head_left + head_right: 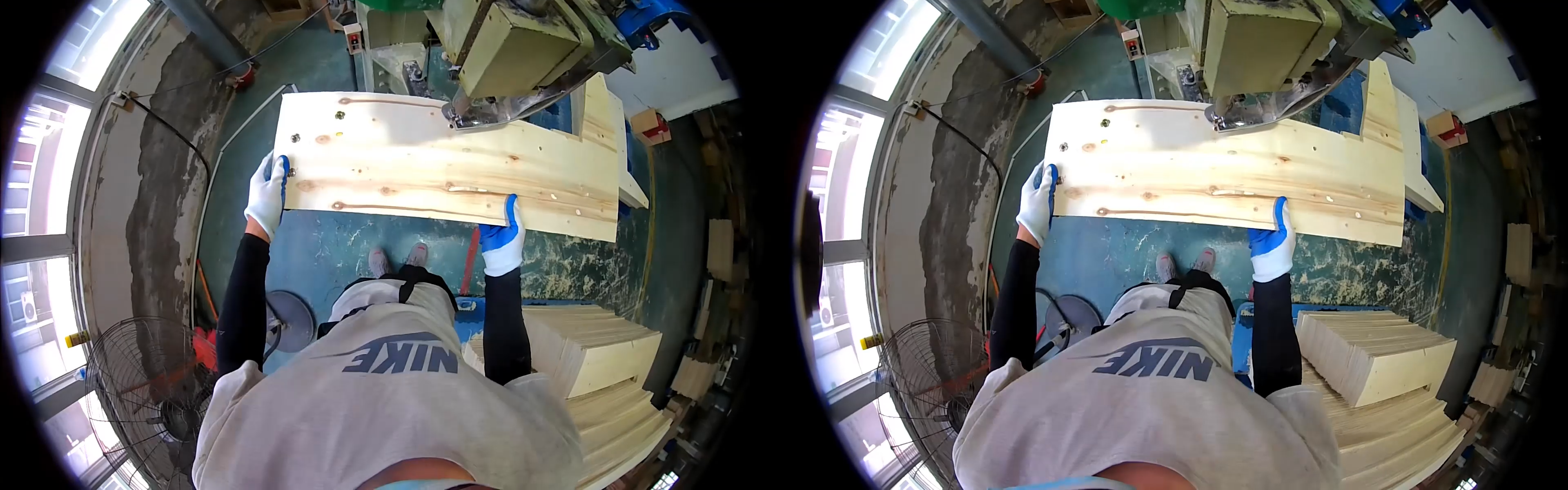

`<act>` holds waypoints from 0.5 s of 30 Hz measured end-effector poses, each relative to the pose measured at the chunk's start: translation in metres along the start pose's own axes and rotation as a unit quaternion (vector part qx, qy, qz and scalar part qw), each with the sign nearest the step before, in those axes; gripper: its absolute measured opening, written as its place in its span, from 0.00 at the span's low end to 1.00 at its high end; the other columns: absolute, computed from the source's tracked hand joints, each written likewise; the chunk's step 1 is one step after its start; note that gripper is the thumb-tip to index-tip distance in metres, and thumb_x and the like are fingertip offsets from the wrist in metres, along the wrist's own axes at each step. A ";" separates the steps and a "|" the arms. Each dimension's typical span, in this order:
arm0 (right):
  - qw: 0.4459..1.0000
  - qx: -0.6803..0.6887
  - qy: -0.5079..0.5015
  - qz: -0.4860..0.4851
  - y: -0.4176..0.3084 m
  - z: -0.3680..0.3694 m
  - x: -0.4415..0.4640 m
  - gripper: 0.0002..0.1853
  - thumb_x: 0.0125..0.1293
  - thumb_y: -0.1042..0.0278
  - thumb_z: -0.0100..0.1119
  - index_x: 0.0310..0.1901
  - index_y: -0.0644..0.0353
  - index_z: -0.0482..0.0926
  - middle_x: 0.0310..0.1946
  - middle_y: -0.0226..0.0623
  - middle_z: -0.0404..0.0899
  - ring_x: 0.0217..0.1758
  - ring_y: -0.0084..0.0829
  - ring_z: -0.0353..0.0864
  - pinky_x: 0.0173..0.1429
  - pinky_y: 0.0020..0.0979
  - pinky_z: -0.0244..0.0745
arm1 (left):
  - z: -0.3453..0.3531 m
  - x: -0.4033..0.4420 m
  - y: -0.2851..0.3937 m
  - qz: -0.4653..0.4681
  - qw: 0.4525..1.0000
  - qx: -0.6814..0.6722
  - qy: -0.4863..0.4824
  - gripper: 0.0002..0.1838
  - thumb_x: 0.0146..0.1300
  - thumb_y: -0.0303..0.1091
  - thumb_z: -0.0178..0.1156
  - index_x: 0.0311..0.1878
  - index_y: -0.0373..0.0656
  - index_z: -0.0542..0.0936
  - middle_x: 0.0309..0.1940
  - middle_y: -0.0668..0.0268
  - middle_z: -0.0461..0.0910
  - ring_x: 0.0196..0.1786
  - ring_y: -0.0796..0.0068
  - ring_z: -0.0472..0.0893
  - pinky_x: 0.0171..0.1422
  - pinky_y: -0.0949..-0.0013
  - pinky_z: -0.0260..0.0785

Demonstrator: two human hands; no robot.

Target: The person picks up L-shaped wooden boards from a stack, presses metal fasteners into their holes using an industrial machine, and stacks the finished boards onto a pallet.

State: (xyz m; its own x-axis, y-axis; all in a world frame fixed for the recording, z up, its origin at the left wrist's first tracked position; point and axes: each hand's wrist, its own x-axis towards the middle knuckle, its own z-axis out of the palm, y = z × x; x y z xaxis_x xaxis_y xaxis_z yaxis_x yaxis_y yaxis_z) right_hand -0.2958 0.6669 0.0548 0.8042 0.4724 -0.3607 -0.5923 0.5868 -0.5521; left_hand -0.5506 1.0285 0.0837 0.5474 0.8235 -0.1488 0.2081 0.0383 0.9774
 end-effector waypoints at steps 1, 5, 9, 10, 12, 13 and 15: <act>1.000 -0.011 -0.006 0.001 -0.004 0.004 -0.002 0.20 0.79 0.58 0.54 0.66 0.57 0.73 0.62 0.36 0.78 0.65 0.32 0.80 0.66 0.38 0.79 | -0.004 0.001 -0.010 -0.007 1.000 0.015 0.010 0.24 0.78 0.39 0.56 0.67 0.30 0.73 0.51 0.67 0.82 0.49 0.81 0.78 0.57 0.76 0.70; 0.999 -0.026 0.025 0.002 -0.009 0.002 -0.003 0.21 0.79 0.56 0.54 0.66 0.57 0.74 0.62 0.36 0.79 0.63 0.32 0.80 0.62 0.36 0.81 | 0.000 -0.001 -0.005 -0.026 0.999 0.015 0.019 0.24 0.79 0.37 0.54 0.69 0.29 0.72 0.53 0.64 0.82 0.51 0.80 0.79 0.60 0.74 0.71; 0.997 0.053 -0.043 -0.045 -0.043 -0.016 -0.004 0.27 0.79 0.50 0.53 0.69 0.60 0.70 0.63 0.39 0.78 0.64 0.34 0.80 0.63 0.36 0.80 | -0.001 0.022 -0.009 -0.031 0.999 -0.013 -0.016 0.23 0.80 0.38 0.54 0.68 0.30 0.72 0.54 0.65 0.82 0.52 0.80 0.78 0.62 0.75 0.70; 0.995 -0.027 0.010 -0.096 -0.044 -0.014 -0.004 0.28 0.80 0.49 0.50 0.70 0.61 0.68 0.65 0.39 0.77 0.66 0.35 0.78 0.68 0.38 0.77 | -0.002 0.028 -0.008 -0.027 0.999 -0.023 -0.028 0.23 0.80 0.38 0.54 0.68 0.30 0.73 0.54 0.65 0.82 0.52 0.80 0.78 0.62 0.75 0.70; 0.990 -0.046 0.062 -0.120 -0.039 -0.018 0.001 0.28 0.80 0.49 0.50 0.70 0.60 0.68 0.66 0.38 0.75 0.68 0.34 0.76 0.71 0.39 0.74 | -0.003 0.039 -0.014 -0.015 0.999 -0.023 -0.036 0.23 0.80 0.38 0.54 0.68 0.30 0.73 0.55 0.66 0.82 0.53 0.81 0.78 0.63 0.75 0.69; 0.990 -0.036 0.062 -0.124 -0.039 -0.020 0.005 0.27 0.80 0.49 0.50 0.70 0.60 0.68 0.66 0.38 0.75 0.68 0.34 0.76 0.71 0.39 0.74 | -0.002 0.039 -0.013 -0.013 0.999 -0.012 -0.031 0.23 0.80 0.38 0.54 0.68 0.30 0.73 0.55 0.66 0.82 0.53 0.81 0.78 0.63 0.75 0.69; 0.991 -0.022 0.063 -0.119 -0.035 -0.024 0.002 0.27 0.80 0.50 0.50 0.70 0.59 0.69 0.66 0.37 0.75 0.69 0.34 0.75 0.72 0.38 0.73 | -0.004 0.040 -0.013 -0.007 1.000 0.012 -0.023 0.23 0.80 0.37 0.54 0.69 0.30 0.73 0.55 0.66 0.81 0.54 0.81 0.77 0.63 0.75 0.69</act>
State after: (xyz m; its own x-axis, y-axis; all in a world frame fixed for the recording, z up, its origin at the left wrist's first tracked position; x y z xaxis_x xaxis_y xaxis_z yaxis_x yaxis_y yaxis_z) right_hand -0.2723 0.6316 0.0551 0.9219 0.2369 -0.3066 -0.3855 0.6410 -0.6637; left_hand -0.5347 1.0634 0.0662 0.5805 0.7964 -0.1697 0.2349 0.0357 0.9714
